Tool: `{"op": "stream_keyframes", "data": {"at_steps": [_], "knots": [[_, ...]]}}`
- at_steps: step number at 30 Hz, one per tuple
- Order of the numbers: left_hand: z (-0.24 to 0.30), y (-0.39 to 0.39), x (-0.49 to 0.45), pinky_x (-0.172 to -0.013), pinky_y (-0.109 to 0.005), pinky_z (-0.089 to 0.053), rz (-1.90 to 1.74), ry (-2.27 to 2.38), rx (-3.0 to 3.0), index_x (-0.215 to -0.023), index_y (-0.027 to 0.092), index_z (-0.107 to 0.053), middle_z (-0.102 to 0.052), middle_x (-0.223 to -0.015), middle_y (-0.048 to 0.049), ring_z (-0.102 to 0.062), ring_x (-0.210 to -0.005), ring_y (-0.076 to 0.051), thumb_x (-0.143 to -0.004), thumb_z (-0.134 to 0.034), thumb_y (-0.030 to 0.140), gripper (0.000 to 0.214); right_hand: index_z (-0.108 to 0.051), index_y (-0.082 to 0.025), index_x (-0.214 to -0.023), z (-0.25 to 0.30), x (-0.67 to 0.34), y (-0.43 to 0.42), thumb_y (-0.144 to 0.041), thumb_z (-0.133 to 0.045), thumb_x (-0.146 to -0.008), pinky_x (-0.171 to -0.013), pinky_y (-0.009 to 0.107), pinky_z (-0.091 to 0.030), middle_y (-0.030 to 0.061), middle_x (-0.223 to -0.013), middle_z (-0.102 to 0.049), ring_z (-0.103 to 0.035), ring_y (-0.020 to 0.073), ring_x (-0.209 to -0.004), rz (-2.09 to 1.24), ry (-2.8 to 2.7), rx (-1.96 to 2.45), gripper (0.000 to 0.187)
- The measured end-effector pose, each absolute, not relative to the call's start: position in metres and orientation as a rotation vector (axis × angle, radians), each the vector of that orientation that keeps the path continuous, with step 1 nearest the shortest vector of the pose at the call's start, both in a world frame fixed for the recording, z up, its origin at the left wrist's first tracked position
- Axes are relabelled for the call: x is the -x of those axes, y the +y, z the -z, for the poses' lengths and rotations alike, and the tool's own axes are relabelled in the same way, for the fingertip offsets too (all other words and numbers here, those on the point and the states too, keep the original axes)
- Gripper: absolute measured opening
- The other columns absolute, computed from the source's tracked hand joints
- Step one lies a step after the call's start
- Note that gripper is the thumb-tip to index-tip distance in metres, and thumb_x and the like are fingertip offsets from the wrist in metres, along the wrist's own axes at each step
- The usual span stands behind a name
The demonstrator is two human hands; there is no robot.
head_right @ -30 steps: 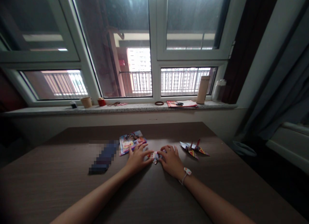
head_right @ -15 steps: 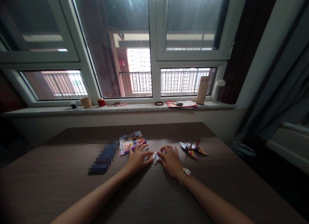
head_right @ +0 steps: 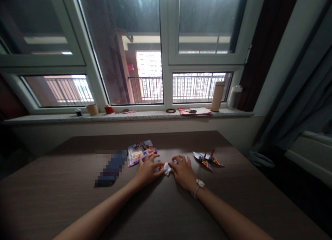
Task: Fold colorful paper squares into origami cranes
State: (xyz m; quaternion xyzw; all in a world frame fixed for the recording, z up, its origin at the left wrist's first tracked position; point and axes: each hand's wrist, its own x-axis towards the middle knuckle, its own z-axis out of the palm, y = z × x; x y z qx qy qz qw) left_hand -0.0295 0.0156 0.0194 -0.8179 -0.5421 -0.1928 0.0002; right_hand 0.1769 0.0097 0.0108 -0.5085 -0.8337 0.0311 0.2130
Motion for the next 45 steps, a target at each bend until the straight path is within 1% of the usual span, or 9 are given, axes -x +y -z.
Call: {"op": "stream_keyframes", "data": {"at_steps": [5, 9, 15, 19, 25, 30, 34, 39, 45], "knots": [[-0.0202, 0.0156, 0.0293, -0.109, -0.07, 0.0, 0.648, -1.692, 2.57, -0.106, 0.039, -0.07, -0.053, -0.13, -0.0008, -0.036, -0.131, -0.032, -0.082, -0.065, 0.047, 0.026, -0.053, -0.04, -0.13, -0.0093, -0.1777, 0.0111, -0.024, -0.048, -0.093, -0.113, 0.059, -0.012, 0.0039, -0.128, -0.053, -0.037, 0.0251, -0.128, -0.12, -2.336, 1.41, 0.04], [-0.0198, 0.0169, 0.0293, -0.109, -0.069, -0.001, 0.648, -1.715, 2.577, -0.111, 0.038, -0.068, -0.051, -0.134, -0.0026, -0.036, -0.131, -0.032, -0.08, -0.067, 0.047, 0.031, -0.054, -0.039, -0.13, -0.0099, -0.1779, 0.0103, -0.027, -0.047, -0.094, -0.113, 0.059, -0.012, 0.005, -0.128, -0.053, -0.038, 0.0253, -0.127, -0.124, -2.327, 1.412, 0.038], [-0.0176, 0.0188, 0.0292, -0.105, -0.074, 0.001, 0.597, -1.693, 2.585, -0.111, 0.047, -0.066, -0.046, -0.141, 0.0013, -0.034, -0.132, -0.033, -0.082, -0.064, 0.051, 0.03, -0.054, -0.038, -0.129, -0.0108, -0.177, 0.0091, -0.026, -0.048, -0.094, -0.112, 0.06, -0.013, 0.0055, -0.127, -0.053, -0.038, 0.0258, -0.127, -0.101, -2.327, 1.417, 0.038], [-0.0165, 0.0184, 0.0292, -0.106, -0.074, 0.002, 0.586, -1.696, 2.565, -0.111, 0.048, -0.066, -0.047, -0.141, 0.0013, -0.034, -0.132, -0.034, -0.082, -0.063, 0.053, 0.03, -0.055, -0.038, -0.128, -0.0093, -0.1774, 0.0096, -0.025, -0.048, -0.093, -0.113, 0.06, -0.012, 0.0054, -0.127, -0.053, -0.039, 0.0256, -0.127, -0.11, -2.322, 1.416, 0.038], [-0.0176, 0.0185, 0.0299, -0.104, -0.075, 0.004, 0.56, -1.706, 2.555, -0.112, 0.05, -0.065, -0.047, -0.142, 0.0009, -0.034, -0.133, -0.034, -0.082, -0.061, 0.056, 0.031, -0.062, -0.032, -0.118, -0.0112, -0.1784, 0.0085, -0.028, -0.051, -0.092, -0.113, 0.057, -0.013, 0.0055, -0.126, -0.055, -0.044, 0.0239, -0.124, -0.154, -2.253, 1.388, 0.029], [-0.0182, 0.0195, 0.0305, -0.102, -0.077, 0.006, 0.53, -1.72, 2.556, -0.112, 0.051, -0.064, -0.045, -0.143, 0.0028, -0.032, -0.134, -0.035, -0.081, -0.059, 0.059, 0.032, -0.068, -0.026, -0.098, -0.0136, -0.1792, 0.0066, -0.027, -0.055, -0.089, -0.112, 0.053, -0.018, 0.0054, -0.117, -0.06, -0.049, 0.0232, -0.116, -0.162, -2.146, 1.374, 0.016], [-0.0187, 0.0198, 0.0306, -0.101, -0.078, 0.005, 0.506, -1.742, 2.561, -0.113, 0.052, -0.063, -0.045, -0.144, 0.0038, -0.032, -0.134, -0.036, -0.081, -0.059, 0.061, 0.034, -0.069, -0.025, -0.091, -0.0126, -0.179, 0.0071, -0.026, -0.055, -0.088, -0.111, 0.051, -0.02, 0.0043, -0.109, -0.062, -0.052, 0.0227, -0.111, -0.131, -2.111, 1.377, 0.014], [-0.0178, 0.0196, 0.031, -0.101, -0.078, 0.001, 0.51, -1.741, 2.555, -0.113, 0.052, -0.063, -0.046, -0.143, 0.0045, -0.031, -0.134, -0.036, -0.08, -0.059, 0.061, 0.034, -0.069, -0.025, -0.089, -0.0118, -0.1772, 0.0077, -0.03, -0.055, -0.089, -0.109, 0.05, -0.022, 0.0036, -0.105, -0.064, -0.054, 0.0234, -0.107, -0.09, -2.111, 1.419, 0.015], [-0.0167, 0.0188, 0.0309, -0.101, -0.079, 0.002, 0.513, -1.718, 2.538, -0.114, 0.052, -0.063, -0.045, -0.144, 0.005, -0.032, -0.134, -0.038, -0.081, -0.057, 0.062, 0.035, -0.068, -0.027, -0.096, -0.0106, -0.177, 0.006, -0.028, -0.051, -0.091, -0.108, 0.05, -0.023, 0.0035, -0.107, -0.064, -0.052, 0.0238, -0.107, -0.051, -2.13, 1.429, 0.018]]}}
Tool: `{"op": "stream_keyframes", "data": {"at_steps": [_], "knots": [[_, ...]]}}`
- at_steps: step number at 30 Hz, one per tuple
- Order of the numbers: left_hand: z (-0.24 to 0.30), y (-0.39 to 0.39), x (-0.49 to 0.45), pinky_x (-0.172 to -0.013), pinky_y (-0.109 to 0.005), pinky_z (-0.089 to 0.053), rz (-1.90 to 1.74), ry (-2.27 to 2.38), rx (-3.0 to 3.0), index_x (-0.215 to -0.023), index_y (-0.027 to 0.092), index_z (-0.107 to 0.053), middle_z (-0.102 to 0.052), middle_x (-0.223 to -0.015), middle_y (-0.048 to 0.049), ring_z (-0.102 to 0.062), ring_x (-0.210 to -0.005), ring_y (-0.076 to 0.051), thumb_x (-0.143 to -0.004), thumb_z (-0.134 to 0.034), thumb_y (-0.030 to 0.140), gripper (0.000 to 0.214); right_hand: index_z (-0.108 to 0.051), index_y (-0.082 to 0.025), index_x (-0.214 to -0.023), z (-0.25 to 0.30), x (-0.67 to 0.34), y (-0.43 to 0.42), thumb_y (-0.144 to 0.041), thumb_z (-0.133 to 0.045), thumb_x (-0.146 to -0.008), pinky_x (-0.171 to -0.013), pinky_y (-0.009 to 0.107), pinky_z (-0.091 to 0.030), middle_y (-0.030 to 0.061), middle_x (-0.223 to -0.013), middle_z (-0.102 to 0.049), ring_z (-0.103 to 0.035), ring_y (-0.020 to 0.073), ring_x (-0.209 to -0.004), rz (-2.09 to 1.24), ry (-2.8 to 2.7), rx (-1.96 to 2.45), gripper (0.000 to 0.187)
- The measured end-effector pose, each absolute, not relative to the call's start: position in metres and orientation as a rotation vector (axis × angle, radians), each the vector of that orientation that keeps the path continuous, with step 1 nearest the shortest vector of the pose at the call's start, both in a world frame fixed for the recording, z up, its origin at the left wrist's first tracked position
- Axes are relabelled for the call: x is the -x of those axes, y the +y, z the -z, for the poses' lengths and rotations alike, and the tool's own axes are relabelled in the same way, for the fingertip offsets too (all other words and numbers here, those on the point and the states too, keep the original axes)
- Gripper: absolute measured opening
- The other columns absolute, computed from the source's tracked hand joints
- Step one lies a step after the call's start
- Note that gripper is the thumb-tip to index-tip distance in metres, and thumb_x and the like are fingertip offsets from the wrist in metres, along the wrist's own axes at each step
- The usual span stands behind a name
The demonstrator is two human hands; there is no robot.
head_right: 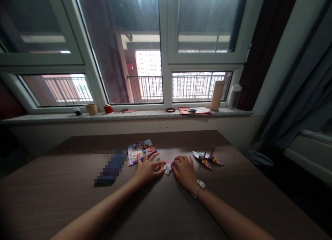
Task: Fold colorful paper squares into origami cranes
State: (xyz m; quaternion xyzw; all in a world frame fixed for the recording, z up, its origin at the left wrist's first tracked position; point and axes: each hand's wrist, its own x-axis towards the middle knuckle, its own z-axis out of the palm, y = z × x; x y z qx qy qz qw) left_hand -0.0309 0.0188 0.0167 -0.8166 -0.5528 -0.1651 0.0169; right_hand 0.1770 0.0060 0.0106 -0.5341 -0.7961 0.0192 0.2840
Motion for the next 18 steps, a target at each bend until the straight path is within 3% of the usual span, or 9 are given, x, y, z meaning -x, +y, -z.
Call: {"op": "stream_keyframes", "data": {"at_steps": [10, 18], "knots": [[-0.0186, 0.0158, 0.0313, -0.105, -0.073, 0.009, 0.539, -1.637, 2.49, -0.115, 0.052, -0.062, -0.049, -0.142, 0.0064, -0.034, -0.133, -0.035, -0.083, -0.055, 0.061, 0.034, -0.066, -0.028, -0.101, -0.0077, -0.1773, 0.0063, -0.032, -0.053, -0.091, -0.104, 0.048, -0.029, 0.0044, -0.113, -0.06, -0.05, 0.0251, -0.11, -0.03, -2.131, 1.487, 0.017], [-0.0192, 0.0143, 0.0306, -0.105, -0.073, 0.007, 0.514, -1.682, 2.488, -0.117, 0.052, -0.061, -0.049, -0.142, 0.0055, -0.034, -0.134, -0.035, -0.083, -0.054, 0.062, 0.036, -0.065, -0.028, -0.103, -0.0064, -0.1753, 0.0066, -0.034, -0.054, -0.091, -0.104, 0.049, -0.029, 0.0032, -0.114, -0.061, -0.05, 0.0254, -0.111, 0.036, -2.139, 1.523, 0.017]]}}
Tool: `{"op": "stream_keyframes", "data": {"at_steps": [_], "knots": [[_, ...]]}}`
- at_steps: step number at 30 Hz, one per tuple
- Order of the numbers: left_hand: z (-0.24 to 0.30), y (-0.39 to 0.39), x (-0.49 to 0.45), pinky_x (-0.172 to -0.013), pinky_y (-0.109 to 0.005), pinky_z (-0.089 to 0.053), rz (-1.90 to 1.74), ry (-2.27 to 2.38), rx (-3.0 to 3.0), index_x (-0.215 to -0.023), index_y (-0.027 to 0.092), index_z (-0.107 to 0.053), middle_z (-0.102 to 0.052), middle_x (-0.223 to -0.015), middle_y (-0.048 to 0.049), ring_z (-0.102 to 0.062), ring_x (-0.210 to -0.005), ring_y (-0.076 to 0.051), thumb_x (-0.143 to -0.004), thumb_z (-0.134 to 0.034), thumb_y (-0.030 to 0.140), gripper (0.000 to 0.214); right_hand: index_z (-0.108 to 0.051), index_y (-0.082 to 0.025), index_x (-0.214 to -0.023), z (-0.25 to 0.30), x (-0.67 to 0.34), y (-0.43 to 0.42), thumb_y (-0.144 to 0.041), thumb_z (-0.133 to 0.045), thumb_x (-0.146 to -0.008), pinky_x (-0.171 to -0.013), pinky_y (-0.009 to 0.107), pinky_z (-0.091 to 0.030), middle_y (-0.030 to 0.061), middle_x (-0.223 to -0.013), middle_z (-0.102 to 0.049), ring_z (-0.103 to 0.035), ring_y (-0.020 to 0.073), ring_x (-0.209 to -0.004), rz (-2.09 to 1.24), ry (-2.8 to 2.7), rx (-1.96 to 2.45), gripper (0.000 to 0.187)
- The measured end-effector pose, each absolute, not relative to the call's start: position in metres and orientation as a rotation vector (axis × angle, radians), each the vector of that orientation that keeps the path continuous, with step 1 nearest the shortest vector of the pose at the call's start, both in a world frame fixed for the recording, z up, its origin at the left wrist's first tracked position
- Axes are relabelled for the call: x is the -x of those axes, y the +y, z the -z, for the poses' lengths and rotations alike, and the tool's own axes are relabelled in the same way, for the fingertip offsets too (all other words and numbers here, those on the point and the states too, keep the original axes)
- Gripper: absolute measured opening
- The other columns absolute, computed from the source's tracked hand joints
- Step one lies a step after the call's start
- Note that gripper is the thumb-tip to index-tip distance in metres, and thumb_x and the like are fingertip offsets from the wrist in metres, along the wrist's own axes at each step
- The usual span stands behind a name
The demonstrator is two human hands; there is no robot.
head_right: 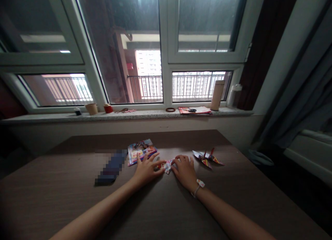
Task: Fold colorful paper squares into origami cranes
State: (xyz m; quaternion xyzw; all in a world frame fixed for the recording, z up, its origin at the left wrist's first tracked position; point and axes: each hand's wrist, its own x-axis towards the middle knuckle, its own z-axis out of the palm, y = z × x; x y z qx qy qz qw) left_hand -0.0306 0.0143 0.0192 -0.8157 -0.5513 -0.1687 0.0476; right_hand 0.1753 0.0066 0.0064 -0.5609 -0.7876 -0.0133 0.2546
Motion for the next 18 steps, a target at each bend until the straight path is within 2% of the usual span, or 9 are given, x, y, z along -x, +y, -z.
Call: {"op": "stream_keyframes", "data": {"at_steps": [8, 18], "knots": [[-0.0214, 0.0138, 0.0295, -0.103, -0.075, 0.009, 0.495, -1.707, 2.489, -0.117, 0.053, -0.061, -0.048, -0.143, 0.0041, -0.035, -0.133, -0.035, -0.083, -0.053, 0.063, 0.036, -0.064, -0.028, -0.101, -0.0099, -0.1734, 0.0057, -0.036, -0.054, -0.089, -0.105, 0.055, -0.024, 0.0033, -0.115, -0.062, -0.048, 0.0267, -0.113, 0.08, -2.162, 1.554, 0.018], [-0.0238, 0.0128, 0.0279, -0.105, -0.073, 0.008, 0.489, -1.752, 2.487, -0.117, 0.052, -0.062, -0.048, -0.143, 0.0035, -0.033, -0.133, -0.036, -0.082, -0.057, 0.061, 0.036, -0.063, -0.028, -0.104, -0.0099, -0.1757, 0.0037, -0.044, -0.061, -0.083, -0.106, 0.054, -0.024, 0.005, -0.118, -0.059, -0.046, 0.0279, -0.118, -0.066, -2.155, 1.535, 0.026]]}}
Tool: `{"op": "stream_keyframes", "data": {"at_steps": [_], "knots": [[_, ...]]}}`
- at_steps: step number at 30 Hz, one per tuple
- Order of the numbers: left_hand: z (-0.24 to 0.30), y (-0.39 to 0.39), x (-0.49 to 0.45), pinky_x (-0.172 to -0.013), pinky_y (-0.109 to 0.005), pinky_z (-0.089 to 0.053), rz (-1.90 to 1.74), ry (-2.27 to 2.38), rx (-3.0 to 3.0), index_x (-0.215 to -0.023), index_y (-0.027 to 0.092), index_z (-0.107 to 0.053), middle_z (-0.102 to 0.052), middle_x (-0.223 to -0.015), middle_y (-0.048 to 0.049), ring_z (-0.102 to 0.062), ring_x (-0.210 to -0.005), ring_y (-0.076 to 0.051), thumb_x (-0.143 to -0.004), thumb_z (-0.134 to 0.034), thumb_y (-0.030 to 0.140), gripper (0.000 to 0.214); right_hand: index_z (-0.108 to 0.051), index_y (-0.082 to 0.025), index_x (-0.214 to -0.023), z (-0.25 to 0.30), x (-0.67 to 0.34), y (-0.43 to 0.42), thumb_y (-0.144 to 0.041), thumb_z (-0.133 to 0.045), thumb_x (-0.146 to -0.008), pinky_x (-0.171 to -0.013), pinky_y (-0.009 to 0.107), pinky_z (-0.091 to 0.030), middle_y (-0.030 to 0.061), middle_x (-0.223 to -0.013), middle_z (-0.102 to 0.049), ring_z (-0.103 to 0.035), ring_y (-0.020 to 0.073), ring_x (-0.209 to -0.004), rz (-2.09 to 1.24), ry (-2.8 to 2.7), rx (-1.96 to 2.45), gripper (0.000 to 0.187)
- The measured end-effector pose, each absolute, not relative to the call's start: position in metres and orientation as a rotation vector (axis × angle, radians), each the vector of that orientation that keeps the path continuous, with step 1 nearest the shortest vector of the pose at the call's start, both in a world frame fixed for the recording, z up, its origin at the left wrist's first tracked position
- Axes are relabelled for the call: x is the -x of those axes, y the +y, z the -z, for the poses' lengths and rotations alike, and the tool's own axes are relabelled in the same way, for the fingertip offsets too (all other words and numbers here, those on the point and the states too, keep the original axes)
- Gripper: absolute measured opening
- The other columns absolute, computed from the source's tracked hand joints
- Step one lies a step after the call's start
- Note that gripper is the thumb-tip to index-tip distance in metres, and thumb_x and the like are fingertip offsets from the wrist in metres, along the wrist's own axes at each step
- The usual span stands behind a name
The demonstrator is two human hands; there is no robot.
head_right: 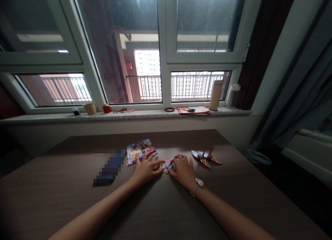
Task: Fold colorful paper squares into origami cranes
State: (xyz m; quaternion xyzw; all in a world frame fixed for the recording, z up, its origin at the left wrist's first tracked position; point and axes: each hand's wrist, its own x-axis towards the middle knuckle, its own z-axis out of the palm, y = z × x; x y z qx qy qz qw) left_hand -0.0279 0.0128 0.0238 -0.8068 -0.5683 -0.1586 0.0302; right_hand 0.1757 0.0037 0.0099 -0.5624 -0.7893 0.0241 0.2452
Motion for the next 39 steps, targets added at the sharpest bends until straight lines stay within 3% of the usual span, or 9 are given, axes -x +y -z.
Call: {"op": "stream_keyframes", "data": {"at_steps": [7, 14, 21, 27, 39], "knots": [[-0.0235, 0.0136, 0.029, -0.104, -0.074, 0.006, 0.492, -1.736, 2.501, -0.117, 0.052, -0.061, -0.047, -0.143, 0.0035, -0.032, -0.133, -0.037, -0.082, -0.056, 0.061, 0.037, -0.059, -0.027, -0.109, -0.005, -0.1756, 0.0038, -0.051, -0.065, -0.078, -0.11, 0.054, -0.022, 0.0066, -0.124, -0.054, -0.045, 0.028, -0.121, -0.201, -2.119, 1.521, 0.04], [-0.0209, 0.0146, 0.0302, -0.104, -0.075, 0.002, 0.492, -1.734, 2.517, -0.118, 0.052, -0.06, -0.046, -0.144, 0.0028, -0.031, -0.134, -0.035, -0.083, -0.055, 0.061, 0.037, -0.061, -0.028, -0.107, -0.0063, -0.1798, 0.0033, -0.053, -0.065, -0.079, -0.11, 0.049, -0.026, 0.0064, -0.128, -0.05, -0.042, 0.0271, -0.126, -0.237, -2.1, 1.466, 0.037], [-0.0195, 0.0161, 0.0304, -0.102, -0.077, 0.003, 0.476, -1.745, 2.531, -0.117, 0.051, -0.061, -0.045, -0.145, 0.0018, -0.03, -0.135, -0.035, -0.083, -0.055, 0.062, 0.036, -0.066, -0.028, -0.099, -0.0046, -0.1814, 0.0068, -0.044, -0.059, -0.086, -0.103, 0.042, -0.036, 0.0055, -0.125, -0.052, -0.046, 0.0248, -0.119, -0.225, -2.011, 1.495, 0.022], [-0.0216, 0.0147, 0.0296, -0.102, -0.076, 0.004, 0.48, -1.756, 2.528, -0.117, 0.052, -0.061, -0.046, -0.144, 0.0023, -0.031, -0.135, -0.035, -0.083, -0.056, 0.06, 0.035, -0.064, -0.027, -0.105, -0.0051, -0.1783, 0.0041, -0.046, -0.066, -0.079, -0.102, 0.043, -0.036, 0.0076, -0.124, -0.052, -0.046, 0.0272, -0.118, -0.111, -2.053, 1.526, 0.033], [-0.0191, 0.0164, 0.0304, -0.102, -0.076, 0.006, 0.502, -1.728, 2.546, -0.117, 0.051, -0.062, -0.046, -0.144, 0.0018, -0.031, -0.135, -0.035, -0.084, -0.056, 0.057, 0.034, -0.063, -0.028, -0.11, -0.0062, -0.1807, 0.0027, -0.051, -0.07, -0.074, -0.108, 0.045, -0.032, 0.0078, -0.126, -0.051, -0.044, 0.0276, -0.124, -0.216, -2.096, 1.458, 0.044]]}}
